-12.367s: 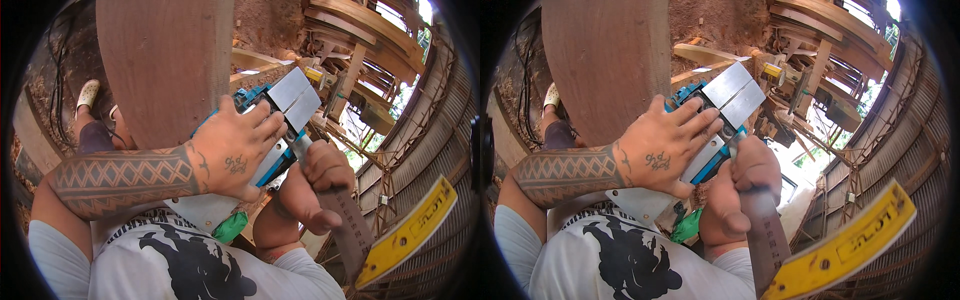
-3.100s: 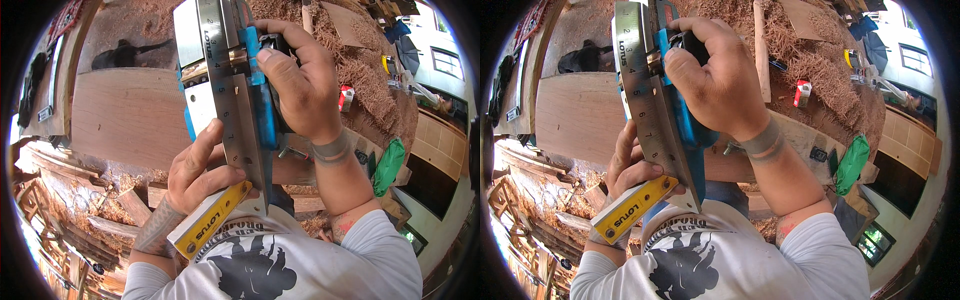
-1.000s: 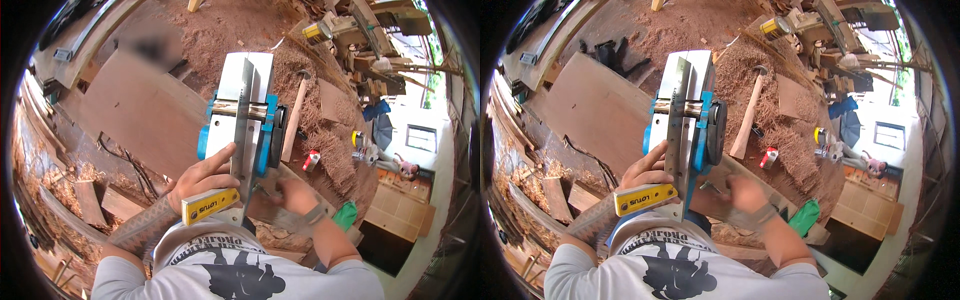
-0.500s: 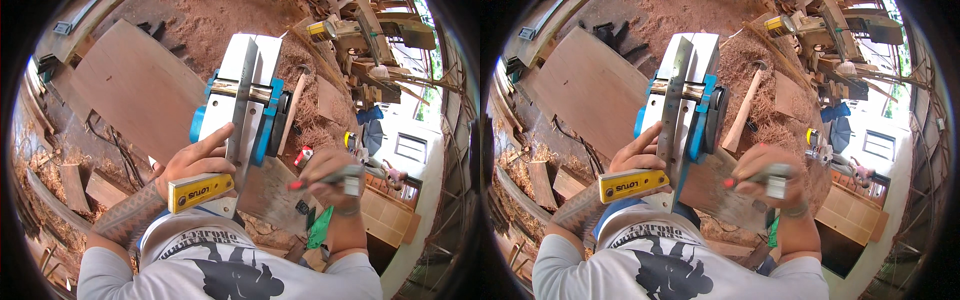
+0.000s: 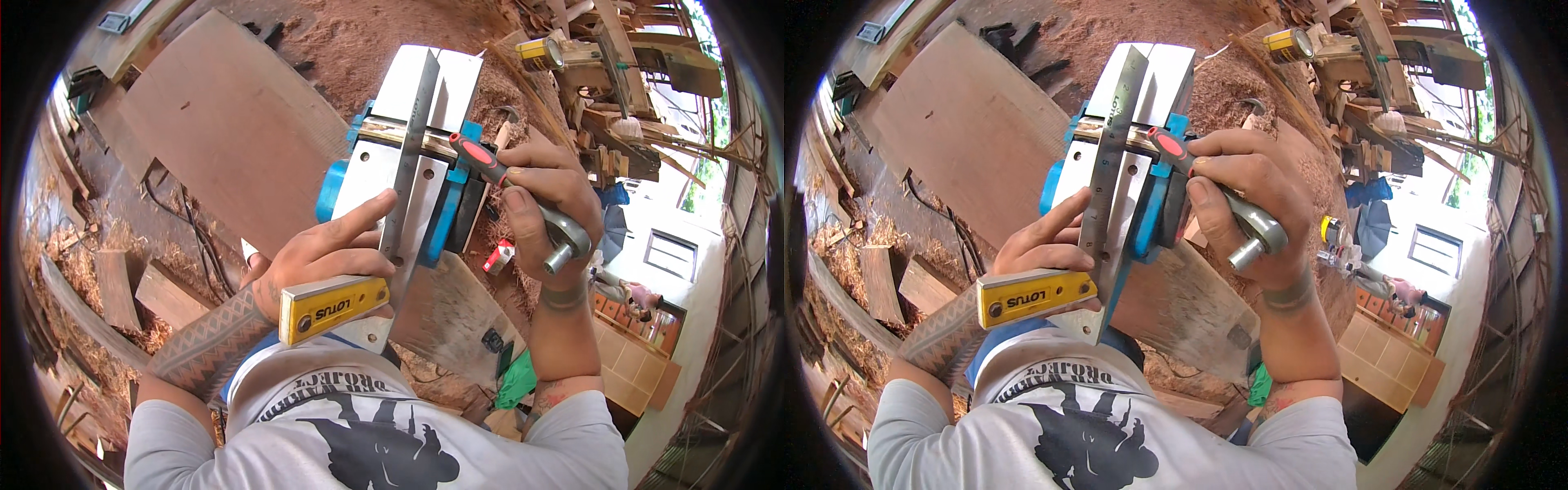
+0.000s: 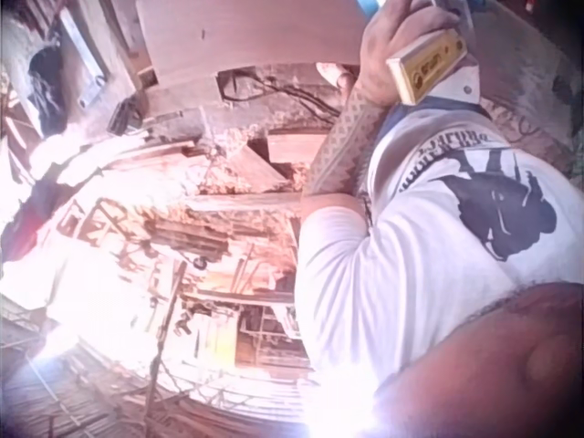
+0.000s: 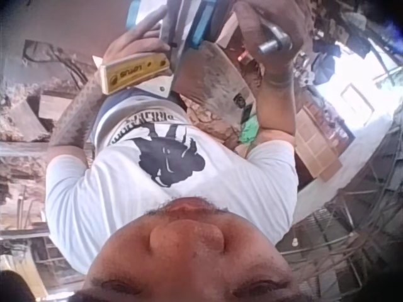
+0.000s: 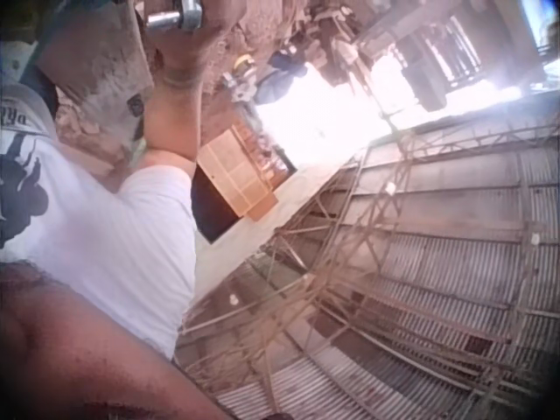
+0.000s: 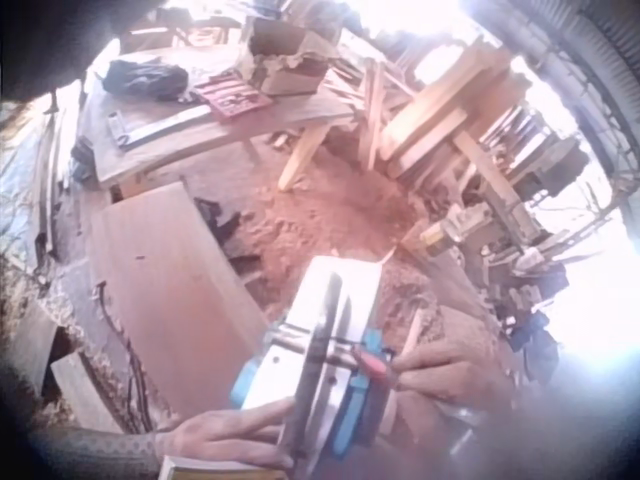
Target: The person uses a socket wrench to tighten bolts on the blade assembly of an electric hand planer while holding a combination square against the tool base.
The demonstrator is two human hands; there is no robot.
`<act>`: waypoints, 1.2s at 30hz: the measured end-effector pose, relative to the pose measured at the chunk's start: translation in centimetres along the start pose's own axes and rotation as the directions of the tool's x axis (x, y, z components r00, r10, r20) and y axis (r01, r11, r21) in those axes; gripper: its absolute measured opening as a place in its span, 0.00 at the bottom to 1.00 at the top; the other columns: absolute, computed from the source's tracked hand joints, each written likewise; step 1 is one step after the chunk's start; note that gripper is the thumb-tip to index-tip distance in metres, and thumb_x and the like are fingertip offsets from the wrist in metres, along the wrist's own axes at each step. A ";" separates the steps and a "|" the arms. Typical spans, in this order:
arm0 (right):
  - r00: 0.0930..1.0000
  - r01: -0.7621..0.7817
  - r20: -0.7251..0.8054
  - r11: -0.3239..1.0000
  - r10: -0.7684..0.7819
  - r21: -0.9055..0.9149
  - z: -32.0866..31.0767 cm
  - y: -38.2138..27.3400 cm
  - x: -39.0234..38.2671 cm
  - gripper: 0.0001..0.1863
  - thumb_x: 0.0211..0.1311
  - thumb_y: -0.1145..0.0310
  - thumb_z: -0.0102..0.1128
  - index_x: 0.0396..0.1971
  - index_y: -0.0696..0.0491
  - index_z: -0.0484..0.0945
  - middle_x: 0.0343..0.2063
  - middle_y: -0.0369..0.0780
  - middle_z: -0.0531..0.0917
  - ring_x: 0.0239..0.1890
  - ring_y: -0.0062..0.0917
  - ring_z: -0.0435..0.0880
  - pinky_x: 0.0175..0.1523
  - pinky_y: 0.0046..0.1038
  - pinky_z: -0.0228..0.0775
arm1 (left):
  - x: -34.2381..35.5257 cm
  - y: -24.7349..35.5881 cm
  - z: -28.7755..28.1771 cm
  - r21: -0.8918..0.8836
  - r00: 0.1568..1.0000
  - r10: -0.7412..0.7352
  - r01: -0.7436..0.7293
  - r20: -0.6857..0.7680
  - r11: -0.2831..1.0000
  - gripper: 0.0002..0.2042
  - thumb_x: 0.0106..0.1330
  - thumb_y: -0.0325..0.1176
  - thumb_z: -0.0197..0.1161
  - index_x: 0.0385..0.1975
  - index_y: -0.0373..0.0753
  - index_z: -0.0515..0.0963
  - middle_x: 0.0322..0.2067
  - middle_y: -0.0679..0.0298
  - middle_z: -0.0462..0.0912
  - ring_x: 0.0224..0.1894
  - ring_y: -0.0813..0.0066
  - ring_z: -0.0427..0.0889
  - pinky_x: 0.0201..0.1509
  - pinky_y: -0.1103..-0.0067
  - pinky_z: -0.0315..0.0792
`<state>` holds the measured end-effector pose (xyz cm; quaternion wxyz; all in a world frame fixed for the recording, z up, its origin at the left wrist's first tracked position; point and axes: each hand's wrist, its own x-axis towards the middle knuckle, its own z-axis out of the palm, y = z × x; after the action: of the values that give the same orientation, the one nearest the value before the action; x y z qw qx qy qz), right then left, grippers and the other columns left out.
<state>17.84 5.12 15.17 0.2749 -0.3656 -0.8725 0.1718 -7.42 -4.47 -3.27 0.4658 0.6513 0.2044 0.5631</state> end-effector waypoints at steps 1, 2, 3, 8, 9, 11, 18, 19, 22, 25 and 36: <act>1.000 0.001 0.002 1.000 -0.001 0.001 0.0 0.0 0.0 0.08 0.65 0.78 0.73 0.43 0.58 0.86 0.45 0.49 0.91 0.44 0.35 0.90 0.51 0.34 0.83 | 0.1 0.0 -0.1 0.008 1.000 -0.002 0.002 0.008 1.000 0.26 0.59 0.41 0.88 0.54 0.44 0.83 0.81 0.34 0.61 0.72 0.44 0.81 0.69 0.63 0.86; 1.000 -0.001 -0.009 1.000 0.001 0.008 0.1 0.0 0.0 0.08 0.64 0.78 0.73 0.43 0.58 0.86 0.45 0.49 0.91 0.44 0.35 0.90 0.51 0.34 0.83 | 0.1 0.0 -0.1 0.016 1.000 -0.004 0.004 0.016 1.000 0.26 0.59 0.41 0.88 0.54 0.44 0.83 0.81 0.34 0.62 0.72 0.45 0.81 0.69 0.63 0.86; 1.000 -0.004 -0.019 1.000 0.004 0.014 0.1 0.0 0.0 0.08 0.64 0.78 0.73 0.43 0.58 0.86 0.45 0.49 0.90 0.44 0.35 0.90 0.51 0.34 0.83 | 0.0 -0.1 0.0 0.017 1.000 -0.005 0.005 0.015 1.000 0.26 0.59 0.41 0.88 0.54 0.44 0.83 0.81 0.34 0.62 0.72 0.45 0.81 0.69 0.63 0.86; 1.000 0.025 0.011 1.000 -0.025 -0.005 -0.1 0.3 0.0 0.09 0.63 0.78 0.73 0.43 0.57 0.86 0.44 0.49 0.90 0.44 0.35 0.90 0.51 0.34 0.82 | -0.1 0.1 0.1 0.016 1.000 -0.013 0.013 0.010 1.000 0.25 0.61 0.40 0.87 0.54 0.45 0.83 0.81 0.36 0.61 0.73 0.47 0.81 0.69 0.63 0.86; 0.999 0.024 0.049 0.999 -0.022 -0.026 -0.2 0.4 0.0 0.08 0.64 0.78 0.73 0.42 0.57 0.86 0.44 0.49 0.90 0.44 0.35 0.90 0.50 0.34 0.81 | -0.1 0.1 0.0 0.017 1.000 -0.014 0.014 0.010 1.000 0.25 0.61 0.40 0.87 0.54 0.45 0.83 0.81 0.36 0.61 0.73 0.47 0.81 0.69 0.63 0.86; 1.000 -0.022 -0.016 1.000 0.022 -0.001 -0.2 -0.6 -0.2 0.07 0.67 0.75 0.68 0.42 0.58 0.83 0.43 0.50 0.89 0.43 0.35 0.88 0.53 0.37 0.81 | -0.1 0.1 -0.1 0.021 0.999 -0.020 0.019 0.028 1.000 0.24 0.62 0.39 0.87 0.55 0.46 0.83 0.81 0.36 0.61 0.73 0.48 0.81 0.69 0.63 0.86; 0.925 -0.348 0.082 0.743 0.370 0.571 -3.4 -1.4 -4.7 0.10 0.69 0.66 0.63 0.32 0.57 0.80 0.28 0.42 0.82 0.30 0.28 0.80 0.40 0.32 0.76 | 0.1 0.1 -0.3 0.015 1.000 0.005 -0.006 0.024 1.000 0.24 0.62 0.39 0.87 0.55 0.45 0.83 0.81 0.35 0.61 0.69 0.47 0.85 0.67 0.64 0.87; 0.857 -0.513 0.336 0.584 0.391 0.629 -3.7 -1.2 -6.0 0.10 0.68 0.66 0.65 0.29 0.56 0.80 0.25 0.39 0.81 0.28 0.27 0.79 0.37 0.32 0.75 | 0.0 0.3 -0.5 0.031 0.999 -0.002 0.001 0.034 1.000 0.25 0.61 0.39 0.87 0.55 0.44 0.83 0.81 0.35 0.61 0.68 0.46 0.85 0.67 0.64 0.86; 0.256 -0.891 0.669 0.438 0.697 -0.116 -0.7 0.0 -11.4 0.11 0.65 0.63 0.71 0.35 0.57 0.84 0.26 0.42 0.85 0.31 0.32 0.86 0.40 0.36 0.79 | 0.0 0.3 -0.7 0.053 0.999 0.016 -0.019 0.048 0.998 0.26 0.60 0.38 0.88 0.55 0.43 0.83 0.81 0.34 0.61 0.67 0.45 0.86 0.66 0.64 0.86; 0.129 -0.780 0.641 0.477 0.756 -0.406 3.6 1.3 -18.1 0.18 0.64 0.59 0.76 0.46 0.57 0.86 0.34 0.49 0.89 0.40 0.41 0.91 0.49 0.40 0.82 | 0.6 0.8 -0.8 0.041 0.995 0.033 -0.037 0.090 0.998 0.25 0.60 0.34 0.87 0.56 0.42 0.83 0.81 0.34 0.61 0.69 0.43 0.84 0.67 0.63 0.86; 0.716 -0.518 -0.230 0.723 0.659 0.457 4.0 1.0 -4.4 0.18 0.81 0.65 0.65 0.60 0.63 0.84 0.45 0.41 0.89 0.49 0.23 0.86 0.54 0.31 0.80 | -1.2 1.2 -0.8 -0.142 0.979 -0.172 0.187 0.113 0.972 0.27 0.57 0.27 0.88 0.56 0.38 0.82 0.81 0.34 0.60 0.68 0.43 0.85 0.67 0.62 0.86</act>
<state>18.48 2.18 9.99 0.4285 -0.5973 -0.5896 0.3347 -8.85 -5.70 -2.94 0.5727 0.6202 0.1954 0.4992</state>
